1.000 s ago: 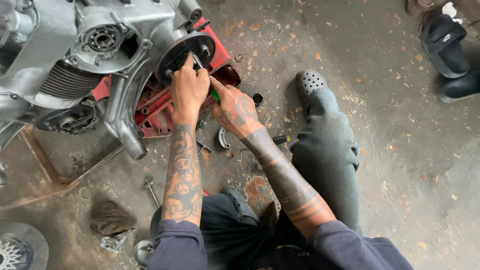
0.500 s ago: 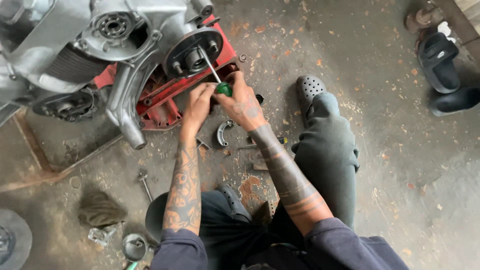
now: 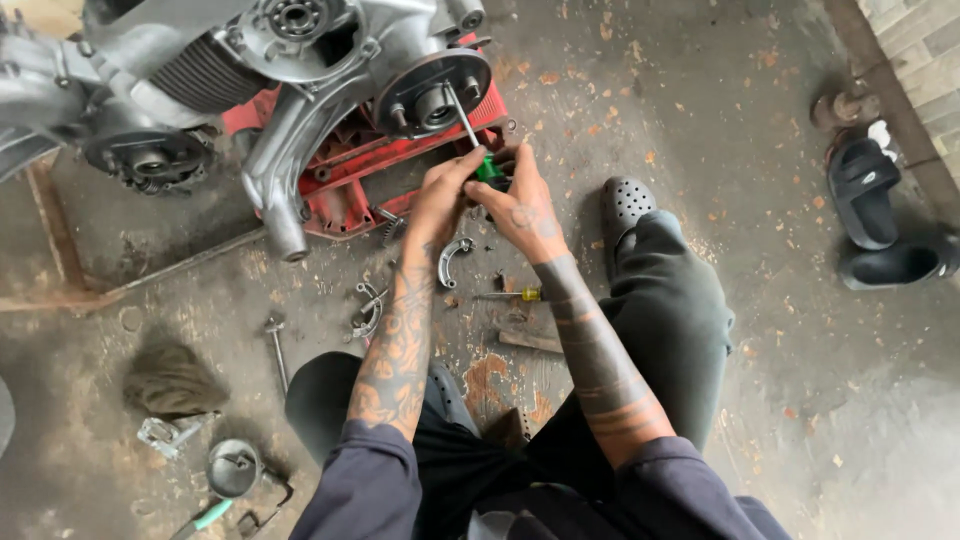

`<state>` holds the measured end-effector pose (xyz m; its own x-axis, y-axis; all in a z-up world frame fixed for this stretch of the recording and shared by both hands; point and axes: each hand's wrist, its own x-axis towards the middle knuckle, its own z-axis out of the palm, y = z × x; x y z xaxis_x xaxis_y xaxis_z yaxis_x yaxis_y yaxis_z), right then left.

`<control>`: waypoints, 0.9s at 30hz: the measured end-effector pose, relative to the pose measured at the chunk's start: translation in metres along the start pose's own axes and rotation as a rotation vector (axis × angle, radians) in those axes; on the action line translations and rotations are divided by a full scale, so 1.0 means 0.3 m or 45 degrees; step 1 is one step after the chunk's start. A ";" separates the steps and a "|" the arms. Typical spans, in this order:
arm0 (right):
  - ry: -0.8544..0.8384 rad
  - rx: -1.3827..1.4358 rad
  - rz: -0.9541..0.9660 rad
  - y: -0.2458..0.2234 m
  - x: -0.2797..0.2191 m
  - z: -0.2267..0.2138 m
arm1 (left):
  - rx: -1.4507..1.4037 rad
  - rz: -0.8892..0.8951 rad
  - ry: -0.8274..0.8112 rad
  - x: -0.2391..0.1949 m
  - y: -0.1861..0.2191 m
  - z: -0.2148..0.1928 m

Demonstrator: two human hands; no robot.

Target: The person sits on the floor of a motorcycle repair workshop in front of an engine mounted on a red stand. They use a screwdriver to unscrew fasteners from the engine casing, set parts on the floor, and then fit a small metal component onto a curved brake shoe part by hand.

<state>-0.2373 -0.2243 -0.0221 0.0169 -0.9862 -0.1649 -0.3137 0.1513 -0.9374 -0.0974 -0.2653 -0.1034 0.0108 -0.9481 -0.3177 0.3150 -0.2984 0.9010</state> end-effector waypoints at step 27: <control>0.102 0.248 -0.132 0.183 0.014 -0.017 | -0.358 -0.086 -0.108 -0.021 -0.060 0.037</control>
<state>-0.2594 -0.2204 -0.0727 -0.0381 -0.9982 -0.0471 -0.1253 0.0515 -0.9908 -0.1136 -0.2552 -0.1142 -0.0951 -0.9366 -0.3374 0.5632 -0.3301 0.7576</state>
